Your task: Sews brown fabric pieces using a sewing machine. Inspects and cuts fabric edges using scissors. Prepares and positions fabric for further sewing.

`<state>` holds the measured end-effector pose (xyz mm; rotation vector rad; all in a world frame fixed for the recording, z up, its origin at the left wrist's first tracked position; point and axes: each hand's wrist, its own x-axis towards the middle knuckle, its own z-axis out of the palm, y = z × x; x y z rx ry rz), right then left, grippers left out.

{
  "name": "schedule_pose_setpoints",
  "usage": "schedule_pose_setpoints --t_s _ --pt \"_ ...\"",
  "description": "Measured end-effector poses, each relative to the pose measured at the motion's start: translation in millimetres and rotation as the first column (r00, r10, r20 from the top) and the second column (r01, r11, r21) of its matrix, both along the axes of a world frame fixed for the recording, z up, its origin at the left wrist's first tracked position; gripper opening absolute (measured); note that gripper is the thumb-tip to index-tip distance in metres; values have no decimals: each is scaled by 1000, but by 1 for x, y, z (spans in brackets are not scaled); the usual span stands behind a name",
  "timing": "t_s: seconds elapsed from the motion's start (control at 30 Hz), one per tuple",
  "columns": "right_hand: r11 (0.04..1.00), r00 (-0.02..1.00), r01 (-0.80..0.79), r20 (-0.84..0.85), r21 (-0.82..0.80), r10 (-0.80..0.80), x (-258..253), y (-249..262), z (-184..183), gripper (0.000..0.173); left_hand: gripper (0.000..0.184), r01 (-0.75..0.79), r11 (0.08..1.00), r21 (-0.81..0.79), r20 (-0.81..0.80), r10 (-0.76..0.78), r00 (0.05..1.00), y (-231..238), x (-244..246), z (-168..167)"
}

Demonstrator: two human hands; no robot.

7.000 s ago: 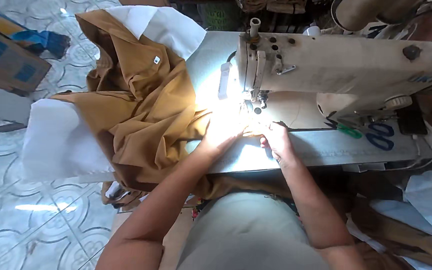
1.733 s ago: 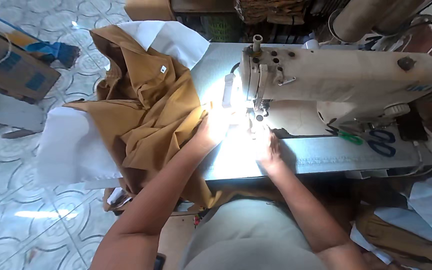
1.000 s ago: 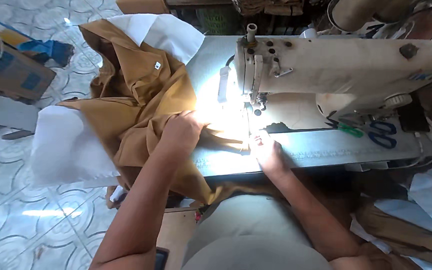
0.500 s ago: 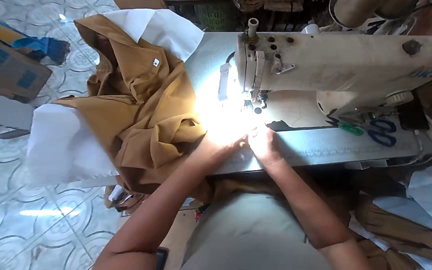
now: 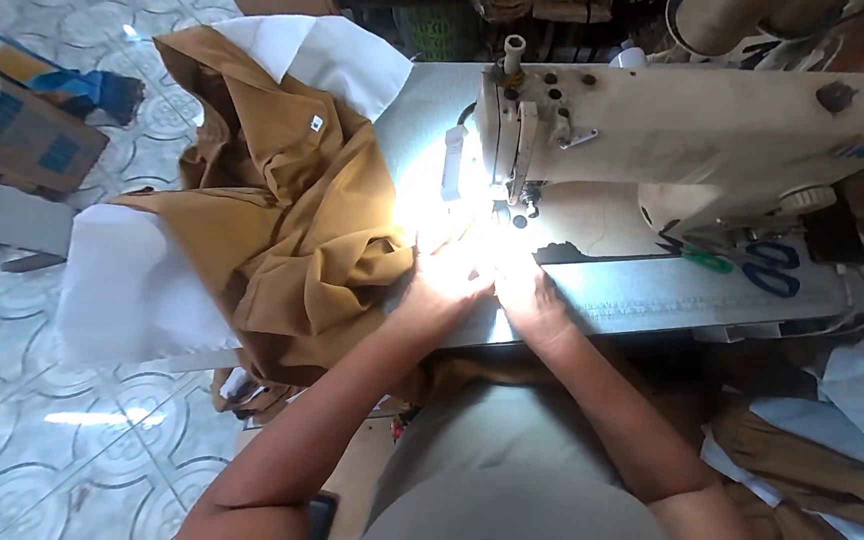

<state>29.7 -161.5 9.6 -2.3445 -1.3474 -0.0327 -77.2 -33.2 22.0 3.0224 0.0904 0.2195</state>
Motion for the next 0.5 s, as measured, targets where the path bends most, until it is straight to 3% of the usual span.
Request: schedule_pose_setpoints --t_s 0.27,0.5 --pt "999 996 22 -86 -47 -26 -10 -6 -2 28 30 -4 1000 -28 -43 3 999 -1 -2 -3" --pt "994 998 52 35 -91 -49 -12 -5 -5 23 33 -9 1000 -13 -70 8 998 -1 -1 2"
